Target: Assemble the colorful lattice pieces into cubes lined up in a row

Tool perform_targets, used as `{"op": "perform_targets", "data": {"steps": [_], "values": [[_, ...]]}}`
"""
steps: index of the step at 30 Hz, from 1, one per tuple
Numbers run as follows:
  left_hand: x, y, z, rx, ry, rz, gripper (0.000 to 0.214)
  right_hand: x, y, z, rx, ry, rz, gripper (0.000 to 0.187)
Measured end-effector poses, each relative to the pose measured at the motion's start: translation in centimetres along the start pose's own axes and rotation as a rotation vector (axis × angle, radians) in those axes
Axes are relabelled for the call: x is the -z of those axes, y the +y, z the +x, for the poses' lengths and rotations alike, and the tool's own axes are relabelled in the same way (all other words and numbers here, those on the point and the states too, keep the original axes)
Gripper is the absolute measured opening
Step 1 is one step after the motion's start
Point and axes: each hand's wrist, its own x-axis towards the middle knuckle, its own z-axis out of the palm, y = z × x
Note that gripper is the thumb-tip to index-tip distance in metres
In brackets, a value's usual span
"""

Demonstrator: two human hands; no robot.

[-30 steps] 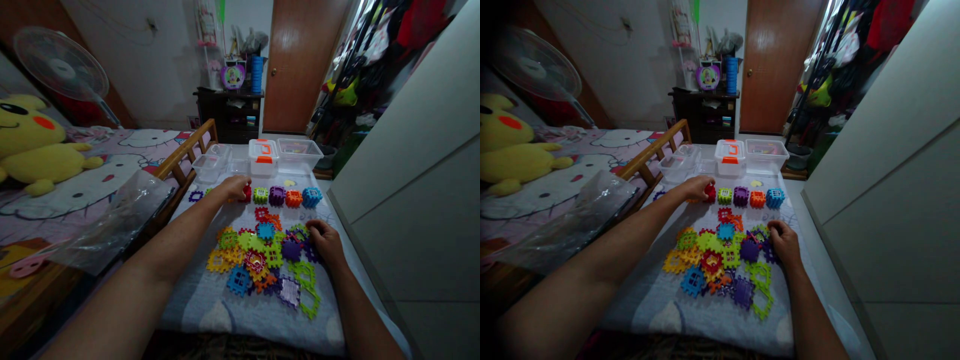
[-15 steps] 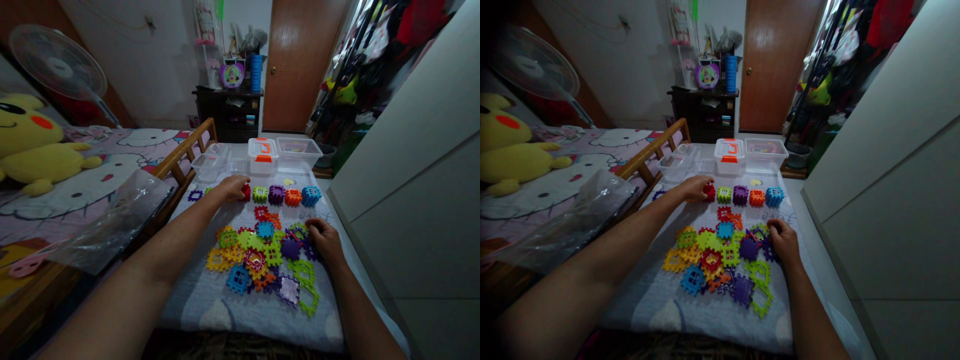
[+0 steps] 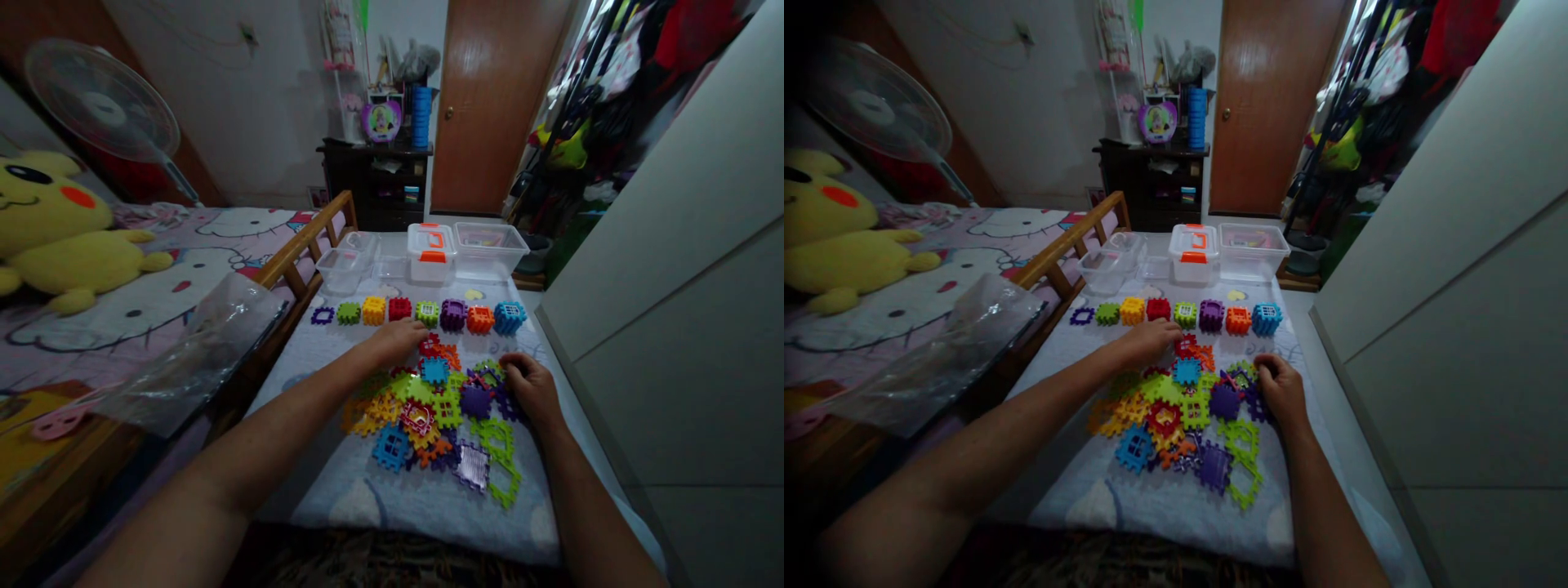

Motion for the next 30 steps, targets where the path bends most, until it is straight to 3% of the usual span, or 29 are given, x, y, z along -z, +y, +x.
{"op": "perform_targets", "data": {"steps": [5, 14, 21, 25, 30], "values": [[-2.1, -0.7, 0.2, 0.069, -0.028, 0.019, 0.034, 0.0, 0.1, 0.0, 0.009, 0.007, 0.020, 0.027], [-0.3, -1.0, -2.6, 0.242, -0.080, 0.081, 0.020, 0.0, -0.5, -0.2, -0.032, 0.003, 0.032, 0.028], [0.0, 2.6, -2.6, 0.229, 0.041, 0.003, 0.025, 0.0, -0.3, 0.0, -0.010, 0.006, 0.006, 0.030], [-0.7, 4.7, -2.1, 0.254, 0.018, -0.144, 0.045, 0.0, 0.1, 0.1, -0.012, 0.014, 0.005, 0.031], [-1.6, 5.0, -2.1, 0.249, 0.017, -0.202, 0.055, -0.2, 0.5, 0.1, -0.018, 0.010, 0.031, 0.029]]}}
